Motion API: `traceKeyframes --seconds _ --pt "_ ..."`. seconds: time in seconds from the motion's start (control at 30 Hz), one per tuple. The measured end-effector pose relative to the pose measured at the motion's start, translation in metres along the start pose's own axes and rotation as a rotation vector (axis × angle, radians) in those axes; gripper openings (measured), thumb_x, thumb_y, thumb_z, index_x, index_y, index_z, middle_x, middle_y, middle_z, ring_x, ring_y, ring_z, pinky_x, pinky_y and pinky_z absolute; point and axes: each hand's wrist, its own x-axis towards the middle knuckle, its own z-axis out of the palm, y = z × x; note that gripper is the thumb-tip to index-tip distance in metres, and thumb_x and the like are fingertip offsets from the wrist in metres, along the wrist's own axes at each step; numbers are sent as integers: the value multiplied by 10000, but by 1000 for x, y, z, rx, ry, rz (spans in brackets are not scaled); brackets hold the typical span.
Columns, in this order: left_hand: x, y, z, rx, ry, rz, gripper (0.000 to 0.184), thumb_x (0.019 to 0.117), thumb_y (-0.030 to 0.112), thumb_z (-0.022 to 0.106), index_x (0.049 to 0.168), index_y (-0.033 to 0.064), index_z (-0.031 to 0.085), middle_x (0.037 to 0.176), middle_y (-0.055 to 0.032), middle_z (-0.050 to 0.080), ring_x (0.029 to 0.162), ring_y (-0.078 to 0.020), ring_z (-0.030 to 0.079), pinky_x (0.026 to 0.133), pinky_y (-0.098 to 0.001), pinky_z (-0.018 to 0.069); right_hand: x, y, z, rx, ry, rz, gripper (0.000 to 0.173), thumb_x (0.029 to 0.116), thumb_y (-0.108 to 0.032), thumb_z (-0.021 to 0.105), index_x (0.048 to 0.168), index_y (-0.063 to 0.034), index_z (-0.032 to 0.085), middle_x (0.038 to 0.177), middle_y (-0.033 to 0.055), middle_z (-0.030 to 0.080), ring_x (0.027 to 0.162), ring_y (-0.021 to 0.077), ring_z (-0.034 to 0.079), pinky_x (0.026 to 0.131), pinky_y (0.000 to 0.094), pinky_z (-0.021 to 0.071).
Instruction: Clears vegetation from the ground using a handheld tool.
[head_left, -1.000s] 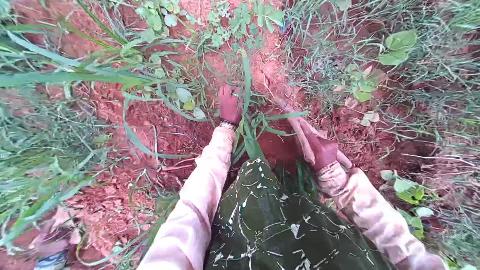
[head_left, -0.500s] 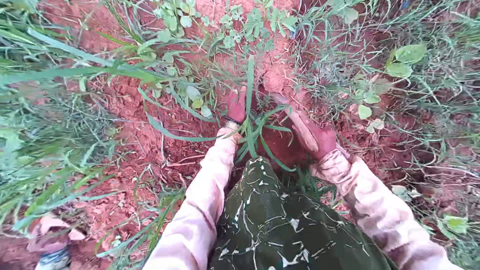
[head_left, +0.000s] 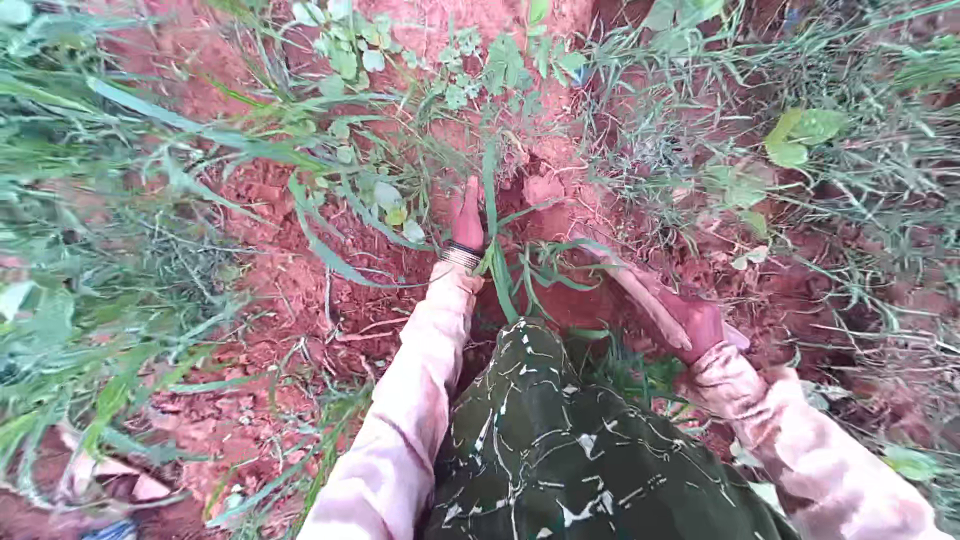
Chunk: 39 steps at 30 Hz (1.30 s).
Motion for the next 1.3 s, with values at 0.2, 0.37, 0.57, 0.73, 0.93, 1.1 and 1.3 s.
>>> traceKeyframes --seconds 0.2,0.37,0.57,0.73,0.93,1.1,1.3 --pt "-3 -14 -1 -149 109 11 431 1126 414 265 1046 116 565 830 84 486 731 26 487 737 -180 457 84 -68 4 65 -173 97 388 915 -175 692 1246 28 704 908 301 733 827 532 708 718 689 512" --pt "-4 -10 -13 -169 157 -114 488 1130 363 299 1199 -24 587 1079 -89 607 981 -106 578 910 -311 494 30 -27 -16 34 -114 4 385 829 -115 719 1180 44 720 779 297 707 677 526 694 581 683 501" --pt "-3 -5 -11 -31 190 -178 513 1122 449 253 1078 40 560 878 -4 516 753 -57 514 731 -268 478 93 -59 5 93 -313 81 338 935 -186 680 1175 49 720 962 320 725 910 543 696 789 704 487" --pt "-5 12 -30 342 -13 -75 537 1130 321 338 1233 -145 585 1169 -314 627 1120 -367 607 1019 -540 447 66 -46 2 65 -172 63 400 918 -222 704 1245 7 707 883 292 736 793 526 715 688 695 520" --pt "-23 1 -30 306 72 -209 497 1130 303 367 1176 -127 611 1073 -251 641 1006 -285 607 959 -472 475 3 -14 29 -12 86 106 270 881 -91 645 1003 135 727 692 293 680 605 487 683 563 616 523" --pt "-32 13 -29 235 105 -240 480 1129 280 362 1214 -131 593 1114 -235 638 1040 -217 605 970 -395 475 9 -3 31 -24 140 42 259 913 -50 582 1054 77 758 623 262 652 543 454 658 511 571 510" --pt "-36 18 -35 575 -3 -149 525 1122 297 354 1157 -149 629 1120 -317 652 1110 -393 633 1006 -540 462 14 8 32 27 174 -27 329 965 -87 518 1170 -21 766 571 221 637 465 399 627 470 526 500"
